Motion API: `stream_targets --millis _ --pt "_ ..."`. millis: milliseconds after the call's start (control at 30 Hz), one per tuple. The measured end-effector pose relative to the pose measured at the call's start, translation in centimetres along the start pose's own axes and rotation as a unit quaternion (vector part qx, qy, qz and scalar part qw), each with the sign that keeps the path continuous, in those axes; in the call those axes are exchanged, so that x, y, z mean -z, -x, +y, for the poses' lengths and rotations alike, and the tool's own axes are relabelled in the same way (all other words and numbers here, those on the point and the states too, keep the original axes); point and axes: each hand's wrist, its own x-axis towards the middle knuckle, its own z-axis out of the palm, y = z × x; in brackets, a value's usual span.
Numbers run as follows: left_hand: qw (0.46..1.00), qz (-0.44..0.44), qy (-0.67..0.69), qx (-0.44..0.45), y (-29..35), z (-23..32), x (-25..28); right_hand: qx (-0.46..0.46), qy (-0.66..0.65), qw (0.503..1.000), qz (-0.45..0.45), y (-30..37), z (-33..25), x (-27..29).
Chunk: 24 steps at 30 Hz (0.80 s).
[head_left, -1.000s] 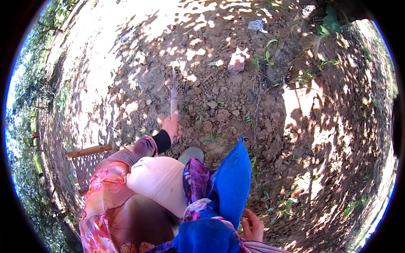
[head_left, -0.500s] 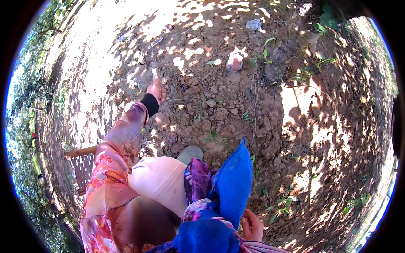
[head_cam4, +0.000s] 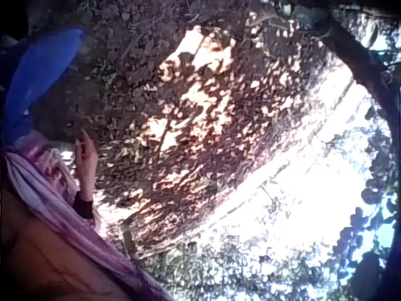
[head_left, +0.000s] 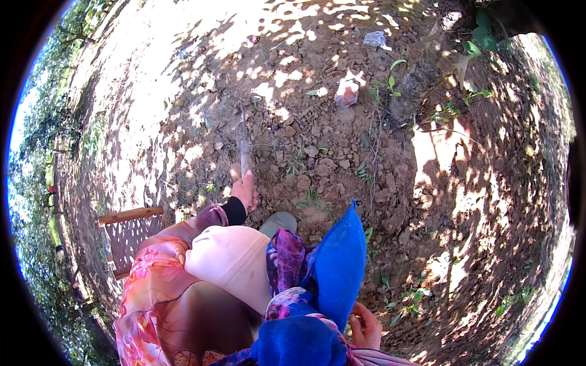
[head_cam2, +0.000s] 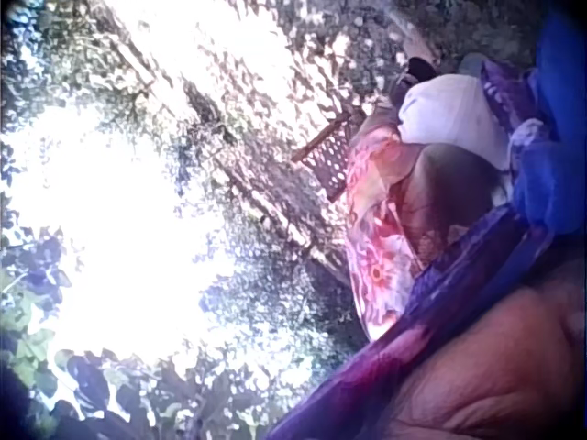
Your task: The person picks leaves from a branch by hand and pulls a low-growing plant from the ground.
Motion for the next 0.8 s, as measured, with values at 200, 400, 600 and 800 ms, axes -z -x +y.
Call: stream_targets --millis 200,400,600,800 --pt "0.999 -0.022 -0.01 0.029 2.8 -4.5 -1.0 0.0 0.0 1.0 0.007 0.2 -0.2 0.0" --pt "0.989 0.007 0.142 -0.042 -4.0 3.4 -1.0 0.007 -0.015 1.0 0.009 0.3 0.6 0.2" --pt "0.976 0.159 0.142 -0.051 -13.5 9.9 3.1 0.008 -0.018 1.0 0.022 1.0 0.9 0.2" --pt "0.994 0.105 0.04 0.006 -8.2 2.0 1.2 -0.001 -0.006 1.0 0.005 0.7 1.6 0.2"
